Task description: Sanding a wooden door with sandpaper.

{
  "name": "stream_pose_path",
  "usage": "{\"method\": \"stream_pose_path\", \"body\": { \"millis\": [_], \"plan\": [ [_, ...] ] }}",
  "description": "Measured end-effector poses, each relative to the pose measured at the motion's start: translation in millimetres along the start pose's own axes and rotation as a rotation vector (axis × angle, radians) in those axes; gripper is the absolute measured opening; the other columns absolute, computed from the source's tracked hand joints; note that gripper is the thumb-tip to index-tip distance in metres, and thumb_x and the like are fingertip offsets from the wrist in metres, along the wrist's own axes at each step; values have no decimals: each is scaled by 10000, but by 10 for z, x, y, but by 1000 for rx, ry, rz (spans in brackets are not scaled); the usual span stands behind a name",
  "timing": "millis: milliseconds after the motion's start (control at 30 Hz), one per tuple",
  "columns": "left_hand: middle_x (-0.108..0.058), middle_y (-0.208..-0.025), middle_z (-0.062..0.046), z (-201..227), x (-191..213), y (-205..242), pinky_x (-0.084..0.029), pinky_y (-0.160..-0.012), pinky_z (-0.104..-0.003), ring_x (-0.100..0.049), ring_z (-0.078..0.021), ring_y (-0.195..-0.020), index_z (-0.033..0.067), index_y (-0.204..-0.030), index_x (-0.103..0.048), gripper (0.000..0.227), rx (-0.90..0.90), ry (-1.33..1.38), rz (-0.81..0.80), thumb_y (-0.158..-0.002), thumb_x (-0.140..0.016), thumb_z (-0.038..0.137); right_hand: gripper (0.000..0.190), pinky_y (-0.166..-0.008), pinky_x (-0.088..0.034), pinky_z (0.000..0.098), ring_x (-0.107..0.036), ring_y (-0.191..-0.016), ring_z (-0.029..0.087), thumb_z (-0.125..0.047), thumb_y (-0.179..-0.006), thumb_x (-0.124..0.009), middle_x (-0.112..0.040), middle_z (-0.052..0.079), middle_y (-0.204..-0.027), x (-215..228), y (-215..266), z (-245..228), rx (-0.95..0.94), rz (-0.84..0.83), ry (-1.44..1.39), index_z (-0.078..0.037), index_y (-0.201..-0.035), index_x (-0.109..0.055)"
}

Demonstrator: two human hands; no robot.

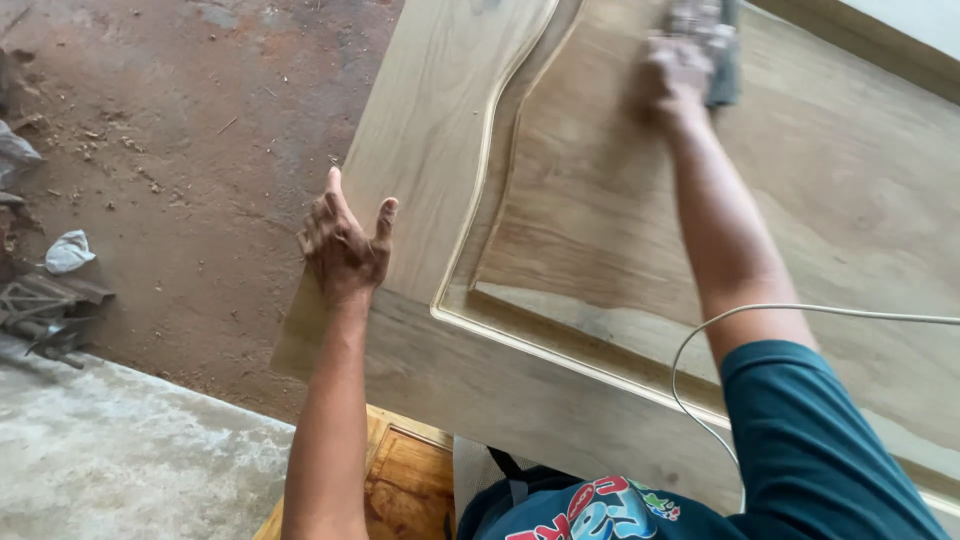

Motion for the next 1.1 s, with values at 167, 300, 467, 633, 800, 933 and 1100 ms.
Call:
{"method": "stream_pose_path", "body": {
  "millis": [167,300,467,633,800,933,1100],
  "plan": [
    [-559,-1414,-302,-2,-29,-35,-362,-1056,-699,-563,-484,-1252,35,-1556,-312,1017,-3,-25,-38,-937,-168,829,650,-1289,43,555,14,-1617,265,-260,-1187,-425,24,72,-1750,110,1000,-1172,421,-251,451,-120,-1675,-19],
    [-338,-1584,-292,-40,-59,-11,-343,-1075,-680,-430,-512,-1381,173,-1624,-235,929,16,-105,-54,-951,-245,812,720,-1269,82,476,0,-1601,237,-226,-1042,-415,-57,55,-1750,715,1800,-896,601,-319,307,-81,-1676,-105],
    [39,-1712,-89,-35,-539,26,32,-1286,-594,35,-346,-1594,318,-1673,-222,902,-359,-249,-38,-945,-115,841,747,-1277,-17,517,-64,-1600,280,-176,-1039,-517,-79,85,-1742,1283,1954,352,404,-179,349,-106,-1674,-130],
    [-269,-1684,-196,841,-1012,364,-83,-1235,-640,-172,-474,-1539,193,-1615,-422,580,-498,-228,-37,-1084,-468,422,676,-1284,12,561,-74,-1606,313,-263,-1084,-385,-82,56,-1753,1607,2009,752,58,-114,323,-140,-1685,-99],
    [-311,-1674,-180,845,-1170,55,-146,-1236,-599,-251,-436,-1527,130,-1636,-351,636,-529,-314,69,-1086,-523,399,675,-1287,20,563,-44,-1605,302,-279,-1078,-362,-59,46,-1752,1648,2026,726,49,-138,294,-136,-1685,-105],
    [-304,-1667,-194,940,-1099,-158,-177,-1243,-603,-244,-449,-1522,158,-1628,-381,602,-531,-307,31,-1077,-558,324,692,-1279,14,576,-64,-1602,318,-273,-1064,-396,-97,74,-1750,1667,2024,730,65,-124,283,-127,-1681,-119],
    [-304,-1652,-228,1055,-1147,-333,-198,-1233,-623,-238,-478,-1509,130,-1613,-405,579,-514,-336,63,-1069,-563,251,689,-1281,8,583,-67,-1599,321,-267,-1060,-399,-105,68,-1748,1680,2030,700,39,-118,262,-123,-1679,-131]
  ]
}}
Point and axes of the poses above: each hand's wrist, its own y-axis away from the middle knuckle, its own x-axis out of the back of the hand, z = x × y, the point moved 2 cm from there along -y, towards the middle knuckle
